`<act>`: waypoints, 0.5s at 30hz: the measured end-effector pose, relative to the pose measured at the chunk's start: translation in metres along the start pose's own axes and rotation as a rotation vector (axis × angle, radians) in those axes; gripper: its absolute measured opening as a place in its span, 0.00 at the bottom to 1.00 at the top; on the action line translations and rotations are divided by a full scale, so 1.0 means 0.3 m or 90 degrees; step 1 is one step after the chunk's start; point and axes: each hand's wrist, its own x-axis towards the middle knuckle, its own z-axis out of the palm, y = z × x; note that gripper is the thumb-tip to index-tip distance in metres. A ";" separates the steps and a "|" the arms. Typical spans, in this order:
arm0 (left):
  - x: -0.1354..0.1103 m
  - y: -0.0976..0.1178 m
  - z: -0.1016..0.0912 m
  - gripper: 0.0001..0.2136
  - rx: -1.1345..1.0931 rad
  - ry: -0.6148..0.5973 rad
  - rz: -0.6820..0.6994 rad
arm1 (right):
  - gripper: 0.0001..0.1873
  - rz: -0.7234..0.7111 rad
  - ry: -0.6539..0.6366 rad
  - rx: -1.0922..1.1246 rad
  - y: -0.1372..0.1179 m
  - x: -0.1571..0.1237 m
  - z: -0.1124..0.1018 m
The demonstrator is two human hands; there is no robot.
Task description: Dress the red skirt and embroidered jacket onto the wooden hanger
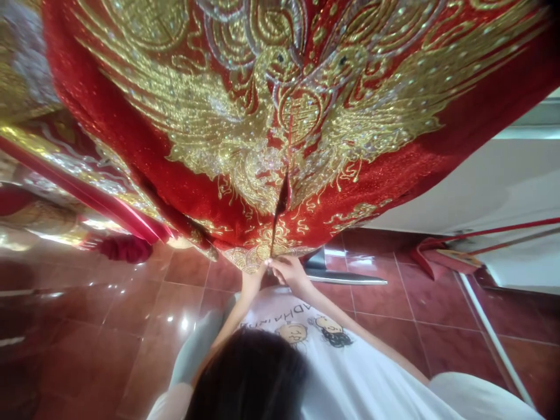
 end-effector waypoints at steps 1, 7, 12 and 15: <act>0.005 -0.009 0.002 0.16 0.004 0.003 0.006 | 0.19 0.013 -0.002 0.011 0.002 0.009 -0.001; 0.029 -0.058 0.026 0.16 0.012 0.022 0.043 | 0.16 0.131 -0.018 0.060 0.008 0.066 -0.007; 0.044 -0.080 0.039 0.16 0.012 0.019 0.066 | 0.19 0.131 0.016 0.090 -0.040 0.077 0.041; 0.058 -0.084 0.042 0.17 0.015 0.011 0.076 | 0.18 0.095 0.021 0.105 -0.123 0.037 0.071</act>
